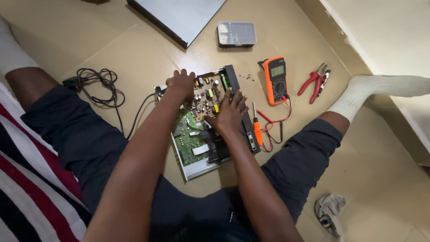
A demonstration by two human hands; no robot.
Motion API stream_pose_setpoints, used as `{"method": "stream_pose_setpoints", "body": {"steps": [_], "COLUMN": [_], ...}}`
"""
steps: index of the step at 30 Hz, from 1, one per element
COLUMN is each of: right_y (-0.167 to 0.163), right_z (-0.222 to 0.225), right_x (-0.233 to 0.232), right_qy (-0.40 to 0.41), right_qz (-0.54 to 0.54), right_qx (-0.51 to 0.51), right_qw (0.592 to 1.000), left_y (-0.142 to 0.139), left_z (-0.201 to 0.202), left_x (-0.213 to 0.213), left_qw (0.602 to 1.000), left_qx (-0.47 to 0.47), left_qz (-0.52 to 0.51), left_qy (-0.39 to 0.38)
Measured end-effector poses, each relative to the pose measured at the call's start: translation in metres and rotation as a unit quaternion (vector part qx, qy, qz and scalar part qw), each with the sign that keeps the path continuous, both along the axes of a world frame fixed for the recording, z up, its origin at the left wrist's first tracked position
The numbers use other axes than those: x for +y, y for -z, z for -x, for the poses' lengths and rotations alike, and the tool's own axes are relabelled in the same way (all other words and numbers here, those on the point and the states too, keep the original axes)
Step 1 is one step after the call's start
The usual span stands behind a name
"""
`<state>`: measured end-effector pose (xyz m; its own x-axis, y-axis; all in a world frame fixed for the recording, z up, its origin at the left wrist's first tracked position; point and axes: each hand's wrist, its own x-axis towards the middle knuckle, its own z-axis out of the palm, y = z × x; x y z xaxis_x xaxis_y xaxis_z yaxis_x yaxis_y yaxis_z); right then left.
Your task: The person sits on the floor with an opened DVD player on their lap, testing a green circuit board with multimeter probes, then works on the internal power board, reconnects the power cable, and uses a screwdriver on the internal components before handling a small parts container.
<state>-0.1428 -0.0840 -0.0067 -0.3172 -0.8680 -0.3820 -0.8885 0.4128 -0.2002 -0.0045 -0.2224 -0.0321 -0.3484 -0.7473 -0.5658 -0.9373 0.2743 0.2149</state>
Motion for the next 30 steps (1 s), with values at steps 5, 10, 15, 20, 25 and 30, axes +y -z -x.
{"method": "stream_pose_setpoints", "body": {"steps": [5,10,15,20,25,30], "right_y": [-0.006,-0.002,0.006,0.010,0.007,0.004], "right_z": [-0.012,-0.011,-0.005,-0.005,-0.008,-0.006], "right_x": [0.000,-0.002,-0.002,-0.003,-0.004,-0.006], "right_qy": [-0.002,-0.002,-0.017,-0.007,0.004,0.007], "right_qz": [0.006,-0.011,0.004,-0.009,-0.024,-0.043], "right_qx": [0.046,0.056,0.063,0.084,0.089,0.088], "right_qw": [0.999,0.998,0.998,0.996,0.996,0.995], "left_y": [0.006,0.010,0.009,0.004,0.006,0.014], "left_z": [0.005,0.008,0.012,0.013,0.015,0.019], "left_x": [-0.002,0.000,0.000,0.002,0.005,0.005], "left_qw": [1.000,1.000,1.000,1.000,1.000,1.000], "left_qx": [-0.003,0.000,-0.001,0.000,-0.006,0.004], "left_qz": [-0.007,-0.005,-0.014,-0.010,-0.012,-0.008], "left_qy": [-0.004,-0.001,-0.001,-0.008,-0.005,-0.022]}}
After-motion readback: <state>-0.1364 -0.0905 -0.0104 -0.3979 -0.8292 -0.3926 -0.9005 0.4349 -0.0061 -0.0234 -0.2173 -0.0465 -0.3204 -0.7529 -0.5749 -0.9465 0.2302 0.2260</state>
